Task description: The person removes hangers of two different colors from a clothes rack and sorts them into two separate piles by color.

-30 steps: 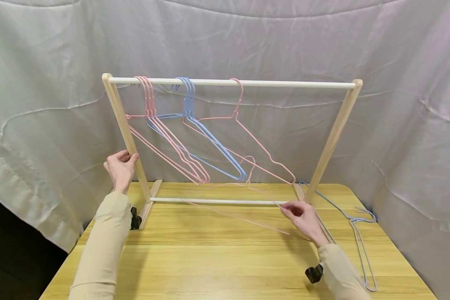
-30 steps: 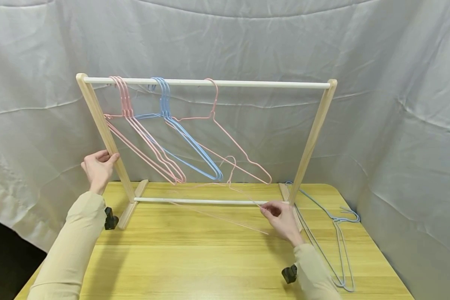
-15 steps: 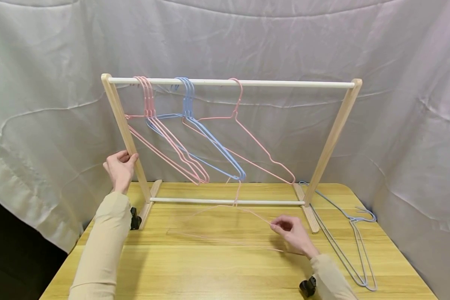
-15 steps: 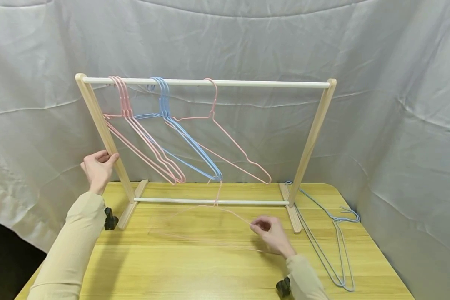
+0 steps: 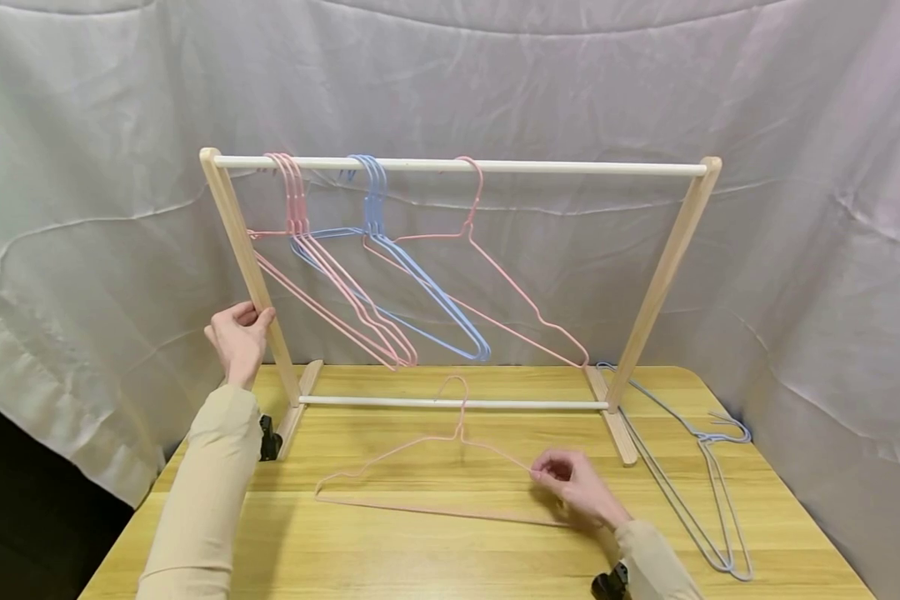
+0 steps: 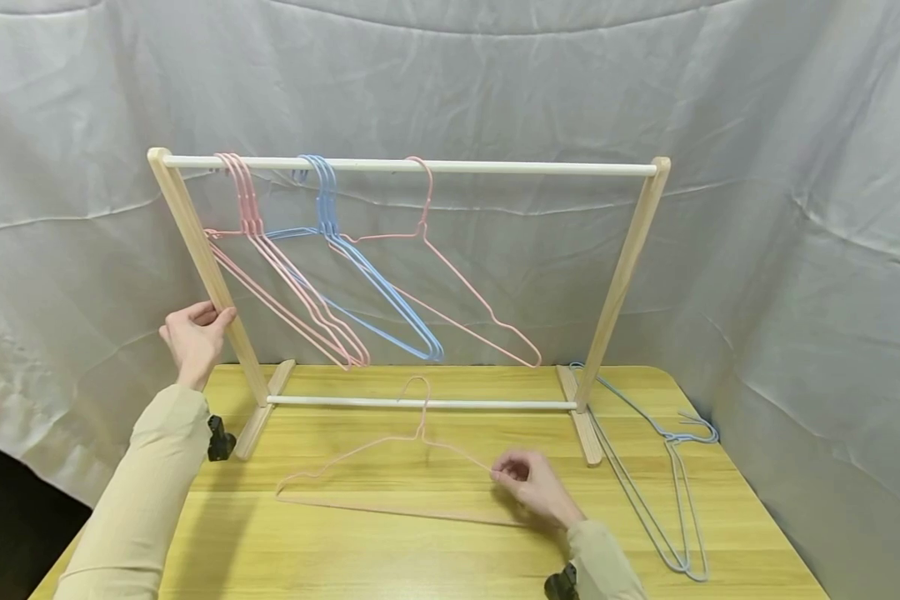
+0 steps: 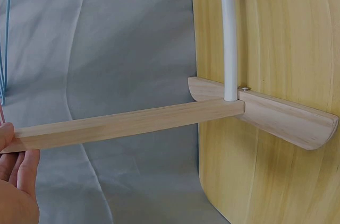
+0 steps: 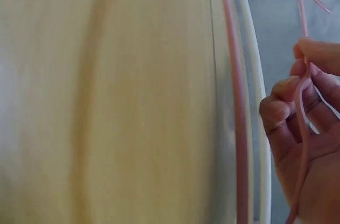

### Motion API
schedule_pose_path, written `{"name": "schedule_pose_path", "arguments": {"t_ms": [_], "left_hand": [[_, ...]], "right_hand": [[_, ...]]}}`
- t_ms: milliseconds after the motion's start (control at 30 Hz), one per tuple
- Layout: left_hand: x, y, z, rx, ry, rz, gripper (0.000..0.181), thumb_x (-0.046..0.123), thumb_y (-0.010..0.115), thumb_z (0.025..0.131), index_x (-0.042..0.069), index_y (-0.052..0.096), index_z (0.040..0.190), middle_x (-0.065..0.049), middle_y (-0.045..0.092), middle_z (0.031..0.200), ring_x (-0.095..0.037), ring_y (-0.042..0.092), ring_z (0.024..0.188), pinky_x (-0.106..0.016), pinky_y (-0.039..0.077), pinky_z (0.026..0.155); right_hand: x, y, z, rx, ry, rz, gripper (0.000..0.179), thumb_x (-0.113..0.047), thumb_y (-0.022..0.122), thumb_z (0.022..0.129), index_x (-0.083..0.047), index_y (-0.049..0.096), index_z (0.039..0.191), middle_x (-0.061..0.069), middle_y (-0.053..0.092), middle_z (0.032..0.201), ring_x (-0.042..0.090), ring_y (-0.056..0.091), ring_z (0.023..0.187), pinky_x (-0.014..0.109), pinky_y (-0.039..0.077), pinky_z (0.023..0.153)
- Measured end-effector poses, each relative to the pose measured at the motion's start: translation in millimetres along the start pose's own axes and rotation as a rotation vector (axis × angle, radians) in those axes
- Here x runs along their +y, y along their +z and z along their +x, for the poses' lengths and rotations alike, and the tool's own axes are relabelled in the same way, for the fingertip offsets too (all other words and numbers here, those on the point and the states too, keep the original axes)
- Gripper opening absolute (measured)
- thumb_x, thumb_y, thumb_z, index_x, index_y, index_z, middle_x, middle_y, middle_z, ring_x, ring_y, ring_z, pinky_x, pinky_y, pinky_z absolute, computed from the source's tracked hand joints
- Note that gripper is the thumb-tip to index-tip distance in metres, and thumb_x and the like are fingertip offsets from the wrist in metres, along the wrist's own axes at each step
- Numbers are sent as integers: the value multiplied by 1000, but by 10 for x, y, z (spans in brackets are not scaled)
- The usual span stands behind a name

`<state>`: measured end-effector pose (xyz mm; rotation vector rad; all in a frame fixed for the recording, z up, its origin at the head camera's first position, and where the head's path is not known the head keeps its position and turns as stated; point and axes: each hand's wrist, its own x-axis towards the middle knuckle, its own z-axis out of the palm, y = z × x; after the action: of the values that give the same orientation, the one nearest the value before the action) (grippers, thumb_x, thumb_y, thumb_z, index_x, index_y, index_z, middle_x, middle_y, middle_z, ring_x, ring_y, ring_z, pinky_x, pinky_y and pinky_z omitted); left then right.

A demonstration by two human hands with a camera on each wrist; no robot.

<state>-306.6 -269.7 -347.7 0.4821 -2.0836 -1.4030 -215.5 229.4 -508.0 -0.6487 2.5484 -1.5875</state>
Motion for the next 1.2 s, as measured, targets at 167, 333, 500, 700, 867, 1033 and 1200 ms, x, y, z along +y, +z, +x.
{"name": "schedule_pose_path", "arguments": {"t_ms": [167,333,500,700,867,1033,1200], "left_hand": [[-1,0,3,3,4,-6,37,23,72,93,1,71,122,-24,68,122,-25,33,138,-40,28,114],[-3,-6,-1,5,10,-15,36,21,73,92,0,71,121,-25,68,122,-24,33,139,-40,28,114],[5,-15,-9,1,14,-13,37,22,72,93,0,71,122,-25,67,123,-25,33,137,-41,28,113],[4,-17,-13,4,6,-4,37,23,72,93,0,71,123,-25,68,123,-25,34,138,-41,29,114],[0,-9,-19,2,12,-5,36,22,71,93,0,71,122,-25,68,122,-23,34,141,-40,31,114],[12,-7,-21,2,18,-6,35,22,72,93,0,72,120,-26,68,122,-26,34,138,-41,27,114],[17,-14,-22,-1,24,-9,36,22,72,93,-1,72,121,-26,68,123,-27,34,137,-43,26,114]], "right_hand": [[80,46,3,-29,-53,11,13,-9,71,91,3,70,96,21,67,82,-2,55,69,18,49,62],[110,91,6,-36,-108,-18,5,-6,71,90,-2,72,93,17,67,79,-4,54,69,19,48,61],[105,121,-1,-38,-153,-30,3,-3,72,88,-3,73,91,15,65,77,-4,52,71,18,46,61],[124,152,0,-28,-175,-51,7,1,74,85,-6,74,87,13,63,71,-4,49,67,18,42,55],[148,164,0,-23,-159,-62,8,0,75,84,-8,76,86,11,63,69,-5,47,63,18,40,53],[149,171,9,-25,-134,-70,6,-2,77,83,-7,77,84,12,64,70,-4,46,62,17,38,53],[150,180,14,-26,-125,-91,4,-5,79,83,-7,76,81,11,63,69,-4,45,63,16,37,54]]}}
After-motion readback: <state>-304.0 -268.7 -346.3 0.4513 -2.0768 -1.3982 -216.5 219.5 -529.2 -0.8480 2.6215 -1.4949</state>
